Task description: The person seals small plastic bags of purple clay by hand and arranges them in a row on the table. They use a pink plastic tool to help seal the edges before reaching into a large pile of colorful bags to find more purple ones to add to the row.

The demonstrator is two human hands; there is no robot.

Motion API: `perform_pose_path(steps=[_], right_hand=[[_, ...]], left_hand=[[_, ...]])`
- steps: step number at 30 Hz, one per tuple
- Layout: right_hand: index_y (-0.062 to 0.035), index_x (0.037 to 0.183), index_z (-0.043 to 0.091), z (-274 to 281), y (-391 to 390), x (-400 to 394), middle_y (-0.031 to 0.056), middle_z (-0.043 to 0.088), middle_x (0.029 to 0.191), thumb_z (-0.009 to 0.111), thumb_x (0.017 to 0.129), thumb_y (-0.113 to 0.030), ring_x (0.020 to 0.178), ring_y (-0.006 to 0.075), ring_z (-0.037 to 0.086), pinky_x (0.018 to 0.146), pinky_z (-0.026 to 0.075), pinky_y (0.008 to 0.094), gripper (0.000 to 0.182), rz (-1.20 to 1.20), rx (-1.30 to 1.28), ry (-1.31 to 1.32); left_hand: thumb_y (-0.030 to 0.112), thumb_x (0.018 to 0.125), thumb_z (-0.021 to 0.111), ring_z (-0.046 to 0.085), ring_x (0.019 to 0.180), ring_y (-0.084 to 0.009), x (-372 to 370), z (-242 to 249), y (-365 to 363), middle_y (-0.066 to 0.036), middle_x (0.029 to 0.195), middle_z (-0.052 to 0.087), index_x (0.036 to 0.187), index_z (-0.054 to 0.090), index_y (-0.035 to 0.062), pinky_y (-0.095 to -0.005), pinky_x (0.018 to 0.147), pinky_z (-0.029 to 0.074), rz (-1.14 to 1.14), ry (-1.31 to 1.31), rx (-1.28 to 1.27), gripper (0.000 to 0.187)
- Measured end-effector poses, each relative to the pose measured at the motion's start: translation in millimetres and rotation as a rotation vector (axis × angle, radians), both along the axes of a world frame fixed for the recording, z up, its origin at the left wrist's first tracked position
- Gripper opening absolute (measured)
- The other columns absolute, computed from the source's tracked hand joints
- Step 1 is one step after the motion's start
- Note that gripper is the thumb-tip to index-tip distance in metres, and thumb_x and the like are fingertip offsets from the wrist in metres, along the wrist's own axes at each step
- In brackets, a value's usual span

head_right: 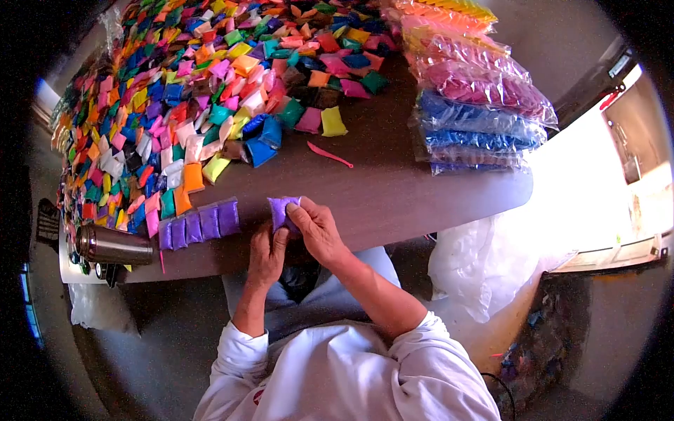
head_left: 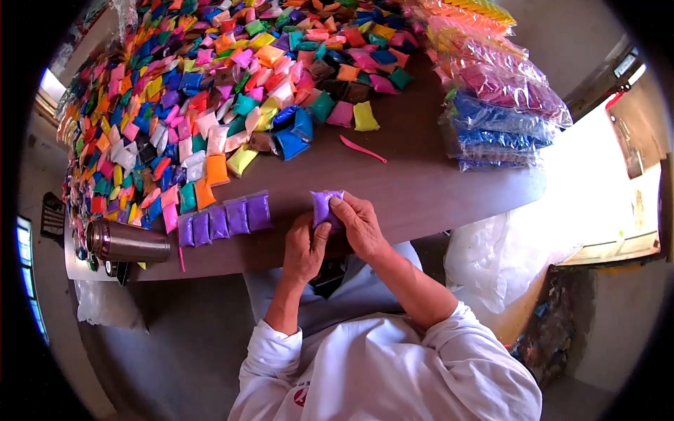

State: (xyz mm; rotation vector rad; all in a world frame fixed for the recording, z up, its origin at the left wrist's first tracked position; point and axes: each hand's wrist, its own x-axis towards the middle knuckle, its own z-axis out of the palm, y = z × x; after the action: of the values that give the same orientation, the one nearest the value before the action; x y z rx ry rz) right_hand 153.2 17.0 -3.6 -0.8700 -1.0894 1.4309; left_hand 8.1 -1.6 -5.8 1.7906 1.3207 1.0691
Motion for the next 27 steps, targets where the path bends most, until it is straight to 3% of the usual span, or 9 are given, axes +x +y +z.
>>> perform_pose_path(steps=[3,5,11,18,23,27], right_hand=[[-0.0054,0.089,0.063,-3.6,1.4,-1.6,-0.0053,0.055,0.077,0.051,0.100,-0.027,0.071,0.0025,0.046,0.063,0.040,0.0199,0.027,-0.012,-0.043,0.052],[-0.0037,0.086,0.058,1.3,0.5,-4.4,-0.0069,0.048,0.077,0.050,0.100,-0.024,0.072,0.0042,0.038,0.060,0.034,0.0224,0.026,-0.045,-0.028,0.046],[-0.0037,0.081,0.057,10.2,-0.3,-10.3,-0.0069,0.047,0.074,0.049,0.100,-0.025,0.070,0.0043,0.038,0.060,0.034,0.0229,0.030,-0.111,-0.055,0.082],[-0.0029,0.088,0.060,4.1,1.6,-4.8,-0.0068,0.050,0.077,0.048,0.101,-0.028,0.071,0.0050,0.041,0.063,0.036,0.0215,0.031,-0.042,-0.087,0.051],[-0.0034,0.090,0.062,18.8,2.9,-2.4,-0.0057,0.057,0.078,0.061,0.094,-0.017,0.072,0.0040,0.048,0.064,0.042,0.0205,0.014,0.050,-0.130,0.150],[-0.0049,0.092,0.063,1.2,6.5,-2.6,-0.0040,0.059,0.079,0.067,0.090,-0.015,0.072,0.0041,0.051,0.065,0.044,0.0218,0.011,0.058,-0.095,0.244]], left_hand=[[0.035,0.097,0.054,0.062,0.090,-0.0392,1.3,0.3,0.5,-0.022,0.099,0.062,0.104,0.060,-0.0023,-0.0420,0.078,0.050,-0.010,0.037,0.069,0.038],[0.035,0.097,0.054,0.061,0.091,-0.0393,0.8,0.0,0.7,-0.022,0.100,0.062,0.104,0.061,-0.0025,-0.0421,0.079,0.050,-0.017,0.059,0.101,0.038],[0.033,0.097,0.054,0.060,0.094,-0.0400,1.4,-2.0,0.0,-0.022,0.103,0.062,0.105,0.061,-0.0032,-0.0418,0.082,0.049,0.008,-0.027,0.034,0.037],[0.033,0.097,0.054,0.060,0.093,-0.0398,3.4,1.4,-1.4,-0.021,0.101,0.063,0.102,0.062,-0.0031,-0.0434,0.082,0.049,0.018,0.044,0.096,0.037],[0.032,0.097,0.054,0.060,0.092,-0.0397,2.8,2.0,-0.5,-0.020,0.097,0.064,0.097,0.063,-0.0027,-0.0440,0.082,0.049,-0.013,-0.009,0.043,0.036],[0.032,0.097,0.053,0.060,0.091,-0.0394,6.1,5.3,2.2,-0.019,0.095,0.064,0.096,0.064,-0.0015,-0.0441,0.081,0.049,-0.049,0.089,0.155,0.035]])
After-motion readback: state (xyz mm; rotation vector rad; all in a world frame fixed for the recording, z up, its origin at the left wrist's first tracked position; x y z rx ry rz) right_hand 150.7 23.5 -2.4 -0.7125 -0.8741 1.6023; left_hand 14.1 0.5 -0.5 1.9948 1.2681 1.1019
